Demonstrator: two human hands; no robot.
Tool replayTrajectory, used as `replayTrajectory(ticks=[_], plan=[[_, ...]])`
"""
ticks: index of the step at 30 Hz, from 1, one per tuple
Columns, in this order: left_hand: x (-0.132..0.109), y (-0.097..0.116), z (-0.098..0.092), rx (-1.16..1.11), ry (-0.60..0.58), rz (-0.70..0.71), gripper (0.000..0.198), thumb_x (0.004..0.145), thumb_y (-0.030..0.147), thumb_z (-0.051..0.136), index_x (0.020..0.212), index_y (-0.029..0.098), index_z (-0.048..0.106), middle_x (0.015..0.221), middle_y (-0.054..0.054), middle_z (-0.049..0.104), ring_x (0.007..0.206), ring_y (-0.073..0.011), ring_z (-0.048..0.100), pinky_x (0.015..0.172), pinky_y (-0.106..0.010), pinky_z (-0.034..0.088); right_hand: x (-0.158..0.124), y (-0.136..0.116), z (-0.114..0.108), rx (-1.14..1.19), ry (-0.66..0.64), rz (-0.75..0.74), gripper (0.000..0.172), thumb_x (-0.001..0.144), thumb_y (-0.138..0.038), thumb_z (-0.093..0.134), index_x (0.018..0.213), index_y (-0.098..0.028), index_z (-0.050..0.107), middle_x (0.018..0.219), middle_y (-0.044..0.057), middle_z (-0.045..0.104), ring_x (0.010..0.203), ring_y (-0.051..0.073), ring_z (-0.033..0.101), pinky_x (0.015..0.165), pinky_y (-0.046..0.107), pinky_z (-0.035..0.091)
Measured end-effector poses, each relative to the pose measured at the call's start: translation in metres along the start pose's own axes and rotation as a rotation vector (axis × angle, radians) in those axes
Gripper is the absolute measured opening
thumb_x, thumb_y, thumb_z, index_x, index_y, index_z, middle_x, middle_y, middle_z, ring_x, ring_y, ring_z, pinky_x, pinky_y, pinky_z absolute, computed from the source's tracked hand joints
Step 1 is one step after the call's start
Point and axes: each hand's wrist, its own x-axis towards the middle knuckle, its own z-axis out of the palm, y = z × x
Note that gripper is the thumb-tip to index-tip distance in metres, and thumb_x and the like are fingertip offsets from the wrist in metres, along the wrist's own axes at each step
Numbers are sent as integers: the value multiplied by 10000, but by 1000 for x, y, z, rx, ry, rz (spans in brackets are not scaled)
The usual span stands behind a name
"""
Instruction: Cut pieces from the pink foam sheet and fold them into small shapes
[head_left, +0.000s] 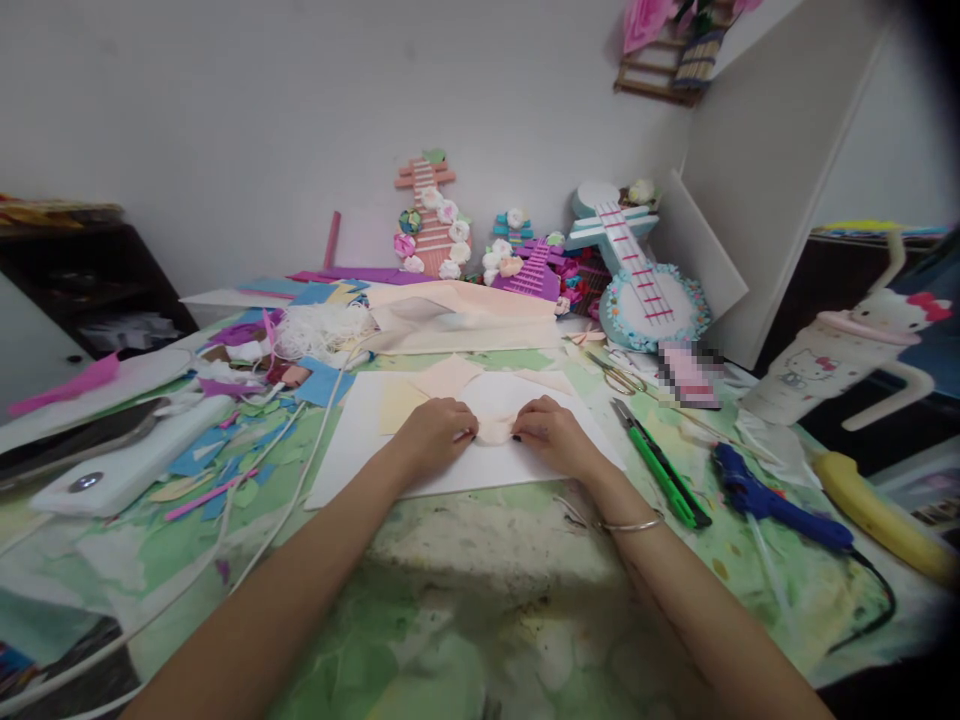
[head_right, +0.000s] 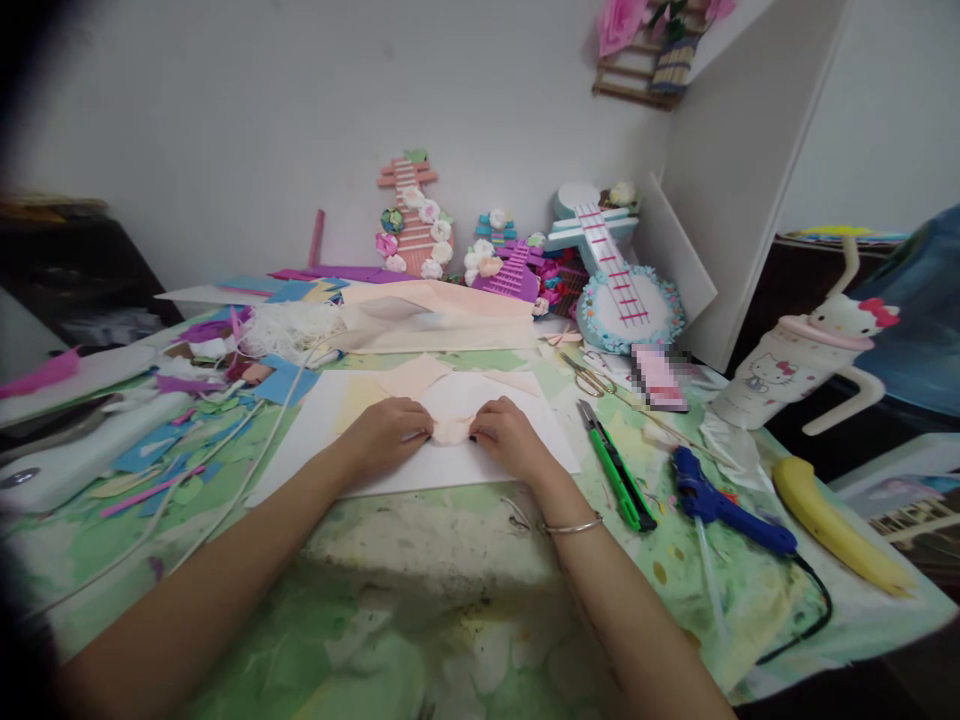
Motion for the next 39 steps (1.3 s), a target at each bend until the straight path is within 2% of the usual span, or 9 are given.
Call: replayTrajectory(ticks=[5, 9, 14, 17, 23, 29, 32, 39], plan=[[1, -2, 2, -104, 57, -61, 143, 773, 101, 574, 745, 183, 687, 935, -51, 637, 874, -180, 603, 810, -292, 471, 0, 4, 4, 36, 1, 88, 193, 719, -17, 616, 740, -194, 692, 809, 48, 651, 831, 192, 552, 753, 321, 433], [3, -3, 3, -215, 65, -171, 136, 723, 64, 594, 705, 160, 690, 845, -48, 618, 788, -162, 601, 757, -275, 473, 1, 5, 4, 72, -3, 176, 163, 689, -29, 641, 719, -180, 693, 785, 39, 647, 763, 170, 551, 694, 292, 422], [4, -6, 3, -261, 46, -233, 117, 697, 73, 613, 713, 158, 692, 784, -34, 637, 728, -150, 611, 696, -255, 477, 1, 5, 3, 87, -6, 183, 106, 717, -86, 652, 738, -178, 698, 768, 33, 649, 718, 154, 543, 653, 270, 407], [4, -6, 3, -277, 43, -255, 109, 696, 92, 617, 718, 169, 691, 794, -25, 652, 740, -149, 618, 702, -253, 483, 1, 5, 3, 83, -16, 170, 133, 722, -68, 630, 742, -183, 694, 752, 30, 644, 718, 155, 532, 653, 271, 399], [4, -6, 2, -287, 26, -276, 89, 704, 127, 627, 724, 181, 694, 805, -23, 667, 754, -154, 621, 711, -263, 483, 0, 1, 2, 61, -25, 133, 102, 727, -94, 649, 762, -189, 663, 773, 30, 655, 764, 175, 545, 680, 291, 405], [4, -7, 3, -282, 27, -279, 91, 693, 132, 619, 722, 184, 687, 789, -16, 664, 753, -153, 613, 699, -257, 476, 1, 0, 2, 119, 61, 43, 133, 728, -73, 641, 734, -203, 665, 732, 26, 679, 795, 191, 562, 728, 320, 440], [4, -7, 3, -287, 25, -267, 110, 688, 115, 603, 715, 184, 684, 790, -18, 658, 758, -151, 610, 697, -250, 473, 0, 1, 1, 122, 39, 27, 141, 734, -70, 634, 724, -204, 677, 739, 31, 686, 789, 192, 567, 732, 323, 442], [5, -5, 2, -288, 26, -239, 109, 686, 115, 590, 711, 183, 672, 782, -22, 642, 753, -154, 604, 719, -268, 469, 0, -2, 1, 114, -18, 93, 142, 755, -70, 595, 755, -192, 668, 751, 30, 657, 732, 166, 543, 670, 286, 411]])
